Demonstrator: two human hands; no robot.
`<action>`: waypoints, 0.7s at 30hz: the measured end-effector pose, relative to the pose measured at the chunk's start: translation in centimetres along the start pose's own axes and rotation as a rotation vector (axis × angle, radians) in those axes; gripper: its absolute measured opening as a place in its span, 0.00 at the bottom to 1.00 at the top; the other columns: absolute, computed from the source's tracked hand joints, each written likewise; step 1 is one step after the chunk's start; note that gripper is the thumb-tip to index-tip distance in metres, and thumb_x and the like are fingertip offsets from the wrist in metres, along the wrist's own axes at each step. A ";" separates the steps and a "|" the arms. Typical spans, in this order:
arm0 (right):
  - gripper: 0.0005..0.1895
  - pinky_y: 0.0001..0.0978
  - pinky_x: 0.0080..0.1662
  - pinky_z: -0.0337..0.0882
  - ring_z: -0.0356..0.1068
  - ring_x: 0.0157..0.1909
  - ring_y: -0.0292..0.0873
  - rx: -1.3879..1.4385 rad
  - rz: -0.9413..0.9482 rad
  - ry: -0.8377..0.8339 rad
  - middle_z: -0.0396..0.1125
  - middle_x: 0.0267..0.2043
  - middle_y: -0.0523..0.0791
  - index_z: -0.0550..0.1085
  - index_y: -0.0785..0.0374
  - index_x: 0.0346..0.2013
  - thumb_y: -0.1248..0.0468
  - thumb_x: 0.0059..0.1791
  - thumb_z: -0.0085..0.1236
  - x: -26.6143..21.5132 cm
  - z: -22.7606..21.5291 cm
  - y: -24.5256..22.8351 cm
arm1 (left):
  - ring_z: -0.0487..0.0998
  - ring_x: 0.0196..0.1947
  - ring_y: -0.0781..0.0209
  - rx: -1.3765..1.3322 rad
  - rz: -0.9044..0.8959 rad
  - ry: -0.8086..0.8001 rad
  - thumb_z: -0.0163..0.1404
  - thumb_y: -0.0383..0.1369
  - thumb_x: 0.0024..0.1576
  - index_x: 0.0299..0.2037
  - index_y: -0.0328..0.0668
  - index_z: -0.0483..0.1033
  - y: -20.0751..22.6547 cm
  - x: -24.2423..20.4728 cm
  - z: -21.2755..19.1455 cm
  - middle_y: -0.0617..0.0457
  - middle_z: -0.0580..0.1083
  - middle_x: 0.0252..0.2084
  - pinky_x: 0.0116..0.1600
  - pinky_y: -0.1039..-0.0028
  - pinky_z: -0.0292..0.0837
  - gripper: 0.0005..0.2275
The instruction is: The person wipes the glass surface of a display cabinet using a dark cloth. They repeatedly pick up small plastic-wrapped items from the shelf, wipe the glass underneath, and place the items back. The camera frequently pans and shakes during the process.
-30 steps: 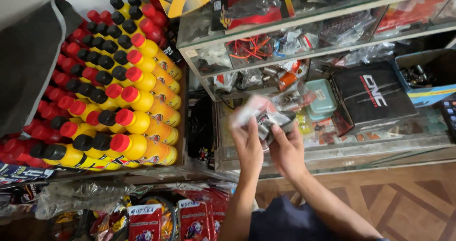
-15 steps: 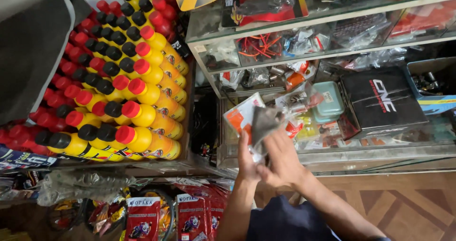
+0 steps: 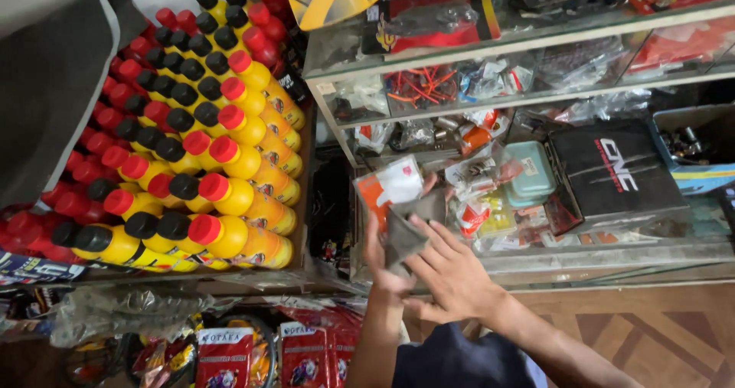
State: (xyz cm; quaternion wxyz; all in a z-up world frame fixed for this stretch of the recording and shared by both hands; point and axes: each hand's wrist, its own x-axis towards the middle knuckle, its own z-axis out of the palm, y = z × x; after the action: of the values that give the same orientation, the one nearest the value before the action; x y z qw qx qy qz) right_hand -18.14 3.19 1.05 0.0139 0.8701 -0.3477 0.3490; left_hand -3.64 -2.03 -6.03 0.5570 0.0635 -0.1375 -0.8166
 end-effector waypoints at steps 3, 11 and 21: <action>0.39 0.65 0.74 0.51 0.46 0.78 0.65 0.017 0.112 0.075 0.55 0.71 0.63 0.58 0.71 0.67 0.42 0.54 0.30 0.9 0.3 1.2 | 0.72 0.55 0.61 0.265 0.212 -0.113 0.36 0.45 0.70 0.62 0.46 0.66 -1.1 0.2 -0.2 0.52 0.70 0.55 0.58 0.59 0.72 0.18; 0.40 0.66 0.58 0.66 0.69 0.51 0.70 0.071 -0.021 0.127 0.65 0.41 0.59 0.71 0.74 0.49 0.36 0.51 0.42 2.2 1.3 1.5 | 0.73 0.48 0.66 0.184 -0.064 0.409 0.41 0.54 0.63 0.54 0.36 0.78 0.1 -0.6 10.5 0.47 0.76 0.52 0.59 0.76 0.73 0.27; 0.21 0.63 0.51 0.70 0.70 0.51 0.73 0.435 0.366 0.360 0.68 0.47 0.64 0.72 0.76 0.51 0.76 0.44 0.45 -5.2 6.3 3.0 | 0.77 0.57 0.48 0.216 0.203 0.575 0.54 0.50 0.55 0.64 0.48 0.74 3.3 1.0 7.5 0.42 0.77 0.58 0.65 0.56 0.69 0.28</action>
State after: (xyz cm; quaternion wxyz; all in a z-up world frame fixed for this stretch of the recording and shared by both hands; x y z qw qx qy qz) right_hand -18.86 2.34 -7.62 -0.1738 0.7003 -0.4073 0.5599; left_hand -3.00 -2.98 2.12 0.6417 0.3360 -0.0660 -0.6862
